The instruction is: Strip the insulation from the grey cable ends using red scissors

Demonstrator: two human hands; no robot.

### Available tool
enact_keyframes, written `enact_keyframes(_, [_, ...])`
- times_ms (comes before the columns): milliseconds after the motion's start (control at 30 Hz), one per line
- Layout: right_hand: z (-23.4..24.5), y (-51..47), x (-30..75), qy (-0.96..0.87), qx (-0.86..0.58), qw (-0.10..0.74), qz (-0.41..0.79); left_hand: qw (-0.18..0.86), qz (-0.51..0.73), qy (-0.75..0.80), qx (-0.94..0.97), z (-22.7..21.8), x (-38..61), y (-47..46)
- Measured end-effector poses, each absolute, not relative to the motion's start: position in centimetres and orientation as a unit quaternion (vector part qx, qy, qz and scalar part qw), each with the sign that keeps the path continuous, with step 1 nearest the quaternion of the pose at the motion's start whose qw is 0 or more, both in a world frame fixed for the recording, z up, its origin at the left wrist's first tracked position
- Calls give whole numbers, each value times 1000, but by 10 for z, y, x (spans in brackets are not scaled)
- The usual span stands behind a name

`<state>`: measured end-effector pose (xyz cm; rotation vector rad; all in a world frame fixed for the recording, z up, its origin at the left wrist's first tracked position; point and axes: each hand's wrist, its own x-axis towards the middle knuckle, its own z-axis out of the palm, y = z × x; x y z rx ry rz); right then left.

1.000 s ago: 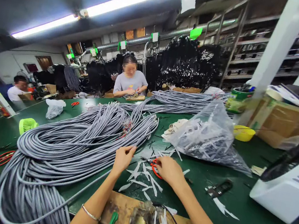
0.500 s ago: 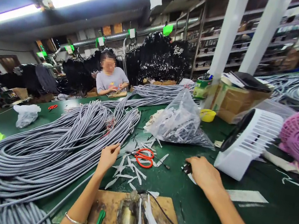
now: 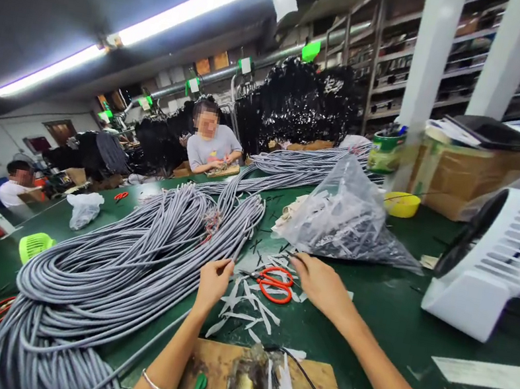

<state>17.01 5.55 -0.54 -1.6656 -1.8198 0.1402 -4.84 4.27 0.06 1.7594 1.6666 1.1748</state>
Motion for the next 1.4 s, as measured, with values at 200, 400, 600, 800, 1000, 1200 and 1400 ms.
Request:
enact_keyframes(200, [1, 74, 123, -724, -641, 214, 139, 227, 425, 610, 629, -1, -49, 44])
enact_keyframes(400, [-7, 75, 114, -724, -635, 188, 195, 230, 441, 630, 597, -1, -54, 49])
enact_keyframes(600, [-7, 105, 86, -699, -622, 200, 290, 232, 455, 624, 591, -1, -55, 49])
enact_keyframes(800, [5, 144, 48, -639, -646, 235, 346, 219, 470, 607, 603, 1, -58, 48])
enact_keyframes(1000, [4, 129, 54, -661, -580, 307, 363, 213, 506, 600, 582, 2, -64, 51])
enact_keyframes(1200, [0, 71, 75, -704, -449, 388, 389, 261, 521, 560, 589, 10, -51, 43])
enact_keyframes(1400, [2, 36, 76, -688, -376, 476, 398, 299, 493, 511, 638, 17, -41, 32])
